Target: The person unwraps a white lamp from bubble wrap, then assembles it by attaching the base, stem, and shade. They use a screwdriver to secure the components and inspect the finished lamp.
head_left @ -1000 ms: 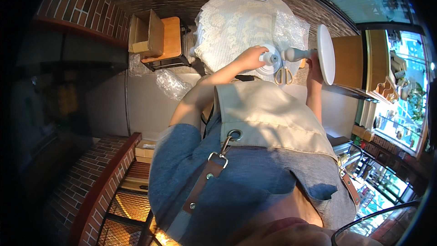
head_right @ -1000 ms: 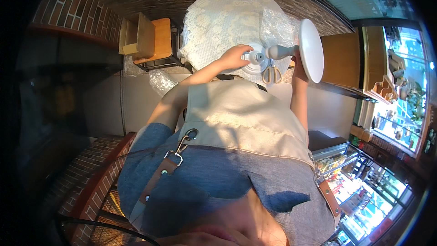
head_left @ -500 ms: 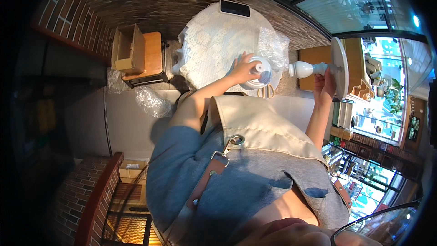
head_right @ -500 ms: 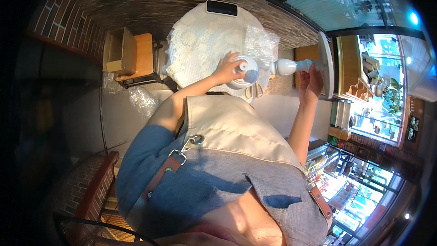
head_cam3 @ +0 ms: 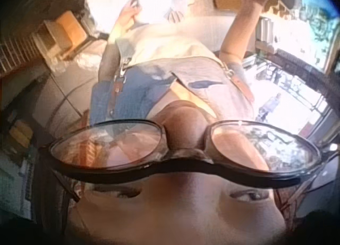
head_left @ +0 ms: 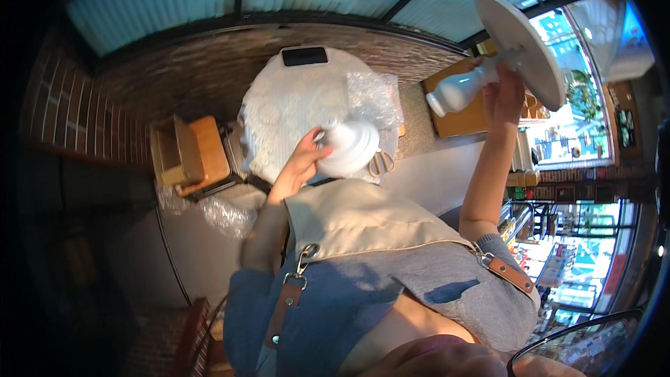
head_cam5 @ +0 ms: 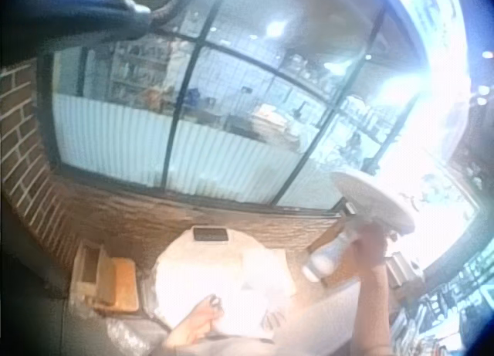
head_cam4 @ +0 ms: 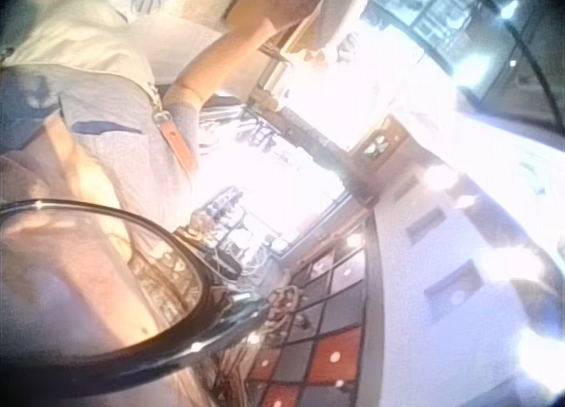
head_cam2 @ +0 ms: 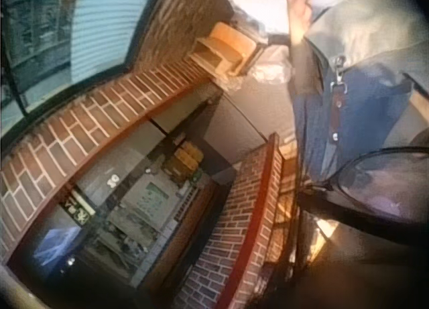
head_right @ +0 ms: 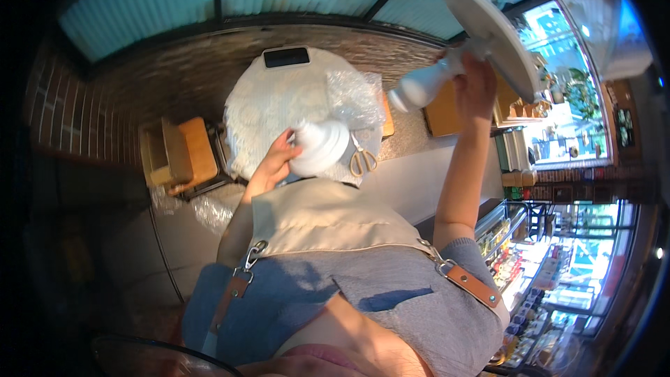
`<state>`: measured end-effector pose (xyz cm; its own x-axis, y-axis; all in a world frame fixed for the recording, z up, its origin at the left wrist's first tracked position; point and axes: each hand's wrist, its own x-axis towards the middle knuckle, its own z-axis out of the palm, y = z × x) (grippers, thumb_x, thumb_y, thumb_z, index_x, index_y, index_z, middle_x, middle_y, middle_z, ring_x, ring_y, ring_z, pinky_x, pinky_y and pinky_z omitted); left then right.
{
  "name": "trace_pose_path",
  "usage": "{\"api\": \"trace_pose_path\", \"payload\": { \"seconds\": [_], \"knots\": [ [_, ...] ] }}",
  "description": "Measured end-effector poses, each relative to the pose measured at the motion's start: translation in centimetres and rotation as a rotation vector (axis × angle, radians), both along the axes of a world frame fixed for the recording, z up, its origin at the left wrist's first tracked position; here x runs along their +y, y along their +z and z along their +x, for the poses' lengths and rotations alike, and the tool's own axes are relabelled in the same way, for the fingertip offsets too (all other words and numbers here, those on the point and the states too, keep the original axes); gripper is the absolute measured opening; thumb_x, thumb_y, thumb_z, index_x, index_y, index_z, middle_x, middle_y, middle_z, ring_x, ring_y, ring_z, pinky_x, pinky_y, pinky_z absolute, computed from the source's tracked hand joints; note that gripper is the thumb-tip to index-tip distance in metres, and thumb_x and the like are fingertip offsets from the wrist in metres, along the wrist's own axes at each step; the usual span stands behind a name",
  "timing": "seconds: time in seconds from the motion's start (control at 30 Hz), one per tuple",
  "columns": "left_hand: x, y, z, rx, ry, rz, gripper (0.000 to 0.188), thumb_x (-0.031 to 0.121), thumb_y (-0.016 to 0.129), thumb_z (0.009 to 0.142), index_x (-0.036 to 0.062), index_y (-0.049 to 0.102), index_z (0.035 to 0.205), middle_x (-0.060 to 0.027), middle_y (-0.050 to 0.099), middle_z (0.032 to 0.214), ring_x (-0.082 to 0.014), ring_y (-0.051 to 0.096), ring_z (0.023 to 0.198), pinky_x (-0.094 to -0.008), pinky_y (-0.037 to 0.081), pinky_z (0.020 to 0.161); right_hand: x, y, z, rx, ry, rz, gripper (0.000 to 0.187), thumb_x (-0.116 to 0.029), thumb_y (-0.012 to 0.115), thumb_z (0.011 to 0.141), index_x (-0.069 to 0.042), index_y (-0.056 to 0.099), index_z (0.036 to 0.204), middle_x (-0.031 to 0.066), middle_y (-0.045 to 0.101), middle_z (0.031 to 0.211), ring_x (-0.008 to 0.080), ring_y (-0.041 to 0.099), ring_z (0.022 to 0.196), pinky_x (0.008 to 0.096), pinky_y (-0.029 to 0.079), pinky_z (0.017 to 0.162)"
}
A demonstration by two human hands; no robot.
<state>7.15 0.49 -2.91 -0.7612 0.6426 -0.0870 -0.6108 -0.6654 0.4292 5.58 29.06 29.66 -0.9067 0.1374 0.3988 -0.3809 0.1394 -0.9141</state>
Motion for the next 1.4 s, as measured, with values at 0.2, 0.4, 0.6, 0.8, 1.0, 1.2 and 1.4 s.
{"api": "trace_pose_path", "payload": {
  "seconds": [0.2, 0.4, 0.6, 0.8, 1.0, 1.2, 1.4],
  "knots": [
    [-0.5, 2.2, 0.0, -0.085, 0.013, 0.011, 0.063, -0.003, 0.063, 0.086, 0.0011, 0.034, 0.142, -0.0190, 0.053, 0.129, -0.0308, 0.054, 0.121, -0.0435, 0.047, 0.102, -3.2, 2.7, -0.3, 0.121, 0.017, 0.235, 0.029, -0.018, 0.048, 0.100, 0.004, 0.050, 0.119, 0.0169, 0.061, 0.102, 0.0276, 0.064, 0.094, 0.0394, 0.053, 0.082],
    [-0.5, 6.9, -2.0, 0.041, 0.132, -0.117, 0.072, -0.005, 0.063, 0.085, 0.0030, 0.027, 0.146, -0.0178, 0.048, 0.133, -0.0289, 0.049, 0.124, -0.0409, 0.045, 0.103, -3.2, 4.6, -1.0, 0.227, 0.098, 0.142, 0.030, -0.016, 0.047, 0.100, 0.001, 0.048, 0.125, 0.0147, 0.062, 0.097, 0.0244, 0.063, 0.084, 0.0381, 0.053, 0.076],
    [1.7, 13.3, -2.8, 0.211, 0.203, -0.138, 0.076, -0.002, 0.064, 0.085, 0.0074, 0.024, 0.148, -0.0150, 0.049, 0.131, -0.0261, 0.053, 0.118, -0.0391, 0.048, 0.097, -2.7, 6.6, -0.9, 0.380, 0.143, 0.211, 0.037, -0.017, 0.046, 0.101, -0.009, 0.036, 0.136, 0.0176, 0.063, 0.100, 0.0242, 0.065, 0.080, 0.0374, 0.054, 0.070],
    [3.7, 19.4, -2.4, 0.253, 0.214, -0.062, 0.081, -0.001, 0.066, 0.084, 0.0074, 0.017, 0.148, -0.0134, 0.050, 0.122, -0.0218, 0.055, 0.109, -0.0360, 0.050, 0.090, -2.5, 8.9, -1.3, 0.480, 0.147, 0.203, 0.040, -0.020, 0.045, 0.102, -0.014, 0.031, 0.140, 0.0219, 0.062, 0.103, 0.0279, 0.065, 0.079, 0.0388, 0.054, 0.068],
    [4.2, 25.8, -1.5, 0.457, 0.328, 0.123, 0.090, 0.000, 0.071, 0.081, 0.0079, 0.012, 0.148, -0.0111, 0.051, 0.116, -0.0192, 0.055, 0.106, -0.0349, 0.048, 0.091, -4.0, 11.7, -1.2, 0.549, 0.053, 0.113, 0.038, -0.033, 0.045, 0.102, -0.009, 0.039, 0.130, 0.0250, 0.062, 0.101, 0.0291, 0.061, 0.076, 0.0415, 0.052, 0.071],
    [3.4, 31.4, 0.7, 0.589, 0.443, 0.219, 0.096, 0.007, 0.074, 0.073, 0.0097, 0.012, 0.146, -0.0143, 0.046, 0.120, -0.0242, 0.053, 0.110, -0.0400, 0.048, 0.095, -1.5, 15.5, -1.3, 0.303, 0.315, -0.284, 0.051, -0.042, 0.048, 0.097, 0.004, 0.043, 0.119, 0.0187, 0.057, 0.097, 0.0252, 0.057, 0.088, 0.0381, 0.052, 0.075],
    [4.1, 33.4, 1.7, 0.637, 0.426, 0.314, 0.103, 0.005, 0.078, 0.069, 0.0159, 0.006, 0.143, -0.0168, 0.044, 0.119, -0.0255, 0.055, 0.107, -0.0417, 0.049, 0.092, -1.1, 16.8, -1.9, 0.079, 0.701, -0.510, 0.047, -0.039, 0.052, 0.094, 0.002, 0.044, 0.115, 0.0148, 0.054, 0.095, 0.0257, 0.056, 0.094, 0.0361, 0.053, 0.081]
  ]
}}
